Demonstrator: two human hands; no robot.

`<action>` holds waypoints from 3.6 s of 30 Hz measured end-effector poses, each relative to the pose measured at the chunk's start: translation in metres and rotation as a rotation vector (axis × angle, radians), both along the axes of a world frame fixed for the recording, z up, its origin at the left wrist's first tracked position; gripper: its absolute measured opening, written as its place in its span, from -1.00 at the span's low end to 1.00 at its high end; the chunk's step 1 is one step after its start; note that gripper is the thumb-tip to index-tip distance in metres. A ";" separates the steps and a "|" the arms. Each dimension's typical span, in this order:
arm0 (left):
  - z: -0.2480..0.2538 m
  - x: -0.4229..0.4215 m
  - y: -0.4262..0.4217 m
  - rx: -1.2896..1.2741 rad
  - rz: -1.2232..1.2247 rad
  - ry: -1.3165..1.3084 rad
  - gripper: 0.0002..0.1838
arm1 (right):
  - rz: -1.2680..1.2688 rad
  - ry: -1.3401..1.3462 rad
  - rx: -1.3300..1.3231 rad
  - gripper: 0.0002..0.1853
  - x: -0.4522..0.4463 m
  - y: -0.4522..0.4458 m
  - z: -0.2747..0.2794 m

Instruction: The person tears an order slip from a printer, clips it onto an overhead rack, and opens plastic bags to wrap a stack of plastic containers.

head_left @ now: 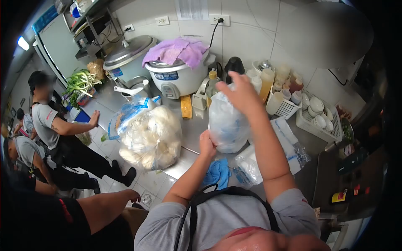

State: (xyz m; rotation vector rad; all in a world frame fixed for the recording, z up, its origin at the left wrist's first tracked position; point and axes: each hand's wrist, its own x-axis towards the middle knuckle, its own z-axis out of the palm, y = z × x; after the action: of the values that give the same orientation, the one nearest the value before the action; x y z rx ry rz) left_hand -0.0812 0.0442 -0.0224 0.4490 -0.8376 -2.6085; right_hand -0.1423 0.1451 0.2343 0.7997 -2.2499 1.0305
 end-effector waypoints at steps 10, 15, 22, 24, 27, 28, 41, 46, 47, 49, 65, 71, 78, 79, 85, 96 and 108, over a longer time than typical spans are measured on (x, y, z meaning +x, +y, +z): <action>0.023 -0.017 -0.072 0.476 -0.199 -0.022 -0.75 | 0.159 0.198 0.089 -0.78 -0.001 -0.010 -0.028; 0.046 -0.022 -0.060 0.280 -0.089 -0.165 -0.73 | 0.331 0.188 -0.022 -0.80 -0.011 -0.012 -0.029; -0.007 -0.006 -0.020 -0.174 0.258 -0.005 -0.82 | 0.648 0.247 -0.089 -0.81 -0.032 -0.006 -0.029; 0.003 0.002 -0.013 -0.277 0.299 -0.070 -0.83 | 0.631 0.216 0.036 -0.65 -0.037 0.000 -0.031; 0.004 0.005 0.007 -0.307 0.404 -0.023 -0.81 | 0.151 0.357 0.233 -0.39 -0.018 0.008 -0.012; 0.001 0.009 0.012 -0.415 0.393 -0.076 -0.79 | 0.029 0.185 0.315 -0.20 -0.011 0.013 -0.006; 0.049 0.026 -0.075 0.430 -0.327 0.017 -0.70 | 0.115 0.162 0.255 -0.67 0.003 -0.017 -0.017; 0.022 -0.008 -0.082 0.414 -0.310 -0.001 -0.63 | 0.458 0.207 0.095 -0.75 -0.010 -0.013 -0.018; -0.007 -0.014 -0.082 0.374 -0.328 0.052 -0.61 | 0.525 0.202 0.060 -0.77 -0.017 -0.013 -0.019; -0.007 -0.005 -0.051 0.292 -0.280 -0.033 -0.64 | 0.651 0.188 -0.004 -0.78 -0.024 -0.016 -0.023; -0.025 0.032 -0.012 0.132 -0.071 -0.052 -0.72 | 1.805 -0.238 1.105 -0.29 0.202 -0.053 0.108; -0.009 0.061 -0.003 0.102 -0.129 -0.026 -0.75 | 1.238 -0.335 0.550 -0.31 0.151 -0.057 0.078; 0.000 0.058 0.001 0.207 -0.121 -0.048 -0.82 | 0.008 0.133 0.470 -0.35 0.079 -0.035 0.029; -0.001 0.057 -0.002 0.201 -0.126 -0.050 -0.82 | -0.133 0.160 0.436 -0.39 0.072 -0.036 0.017; 0.010 0.049 -0.038 0.182 -0.369 0.075 -0.58 | -0.022 0.331 0.362 -0.74 0.043 -0.034 -0.020; 0.031 -0.010 -0.077 -0.135 -0.205 -0.108 -0.57 | 0.450 0.452 0.101 -0.71 0.027 -0.018 -0.018; 0.011 0.031 -0.008 -0.449 0.199 -0.285 -0.72 | 0.704 -0.228 -0.246 -0.54 0.050 -0.014 0.035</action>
State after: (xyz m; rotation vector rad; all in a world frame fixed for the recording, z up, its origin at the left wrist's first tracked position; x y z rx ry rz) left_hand -0.0498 0.0365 -0.0112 0.7358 -1.3542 -2.1171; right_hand -0.0920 0.1309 0.2698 1.4705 -1.9791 1.7498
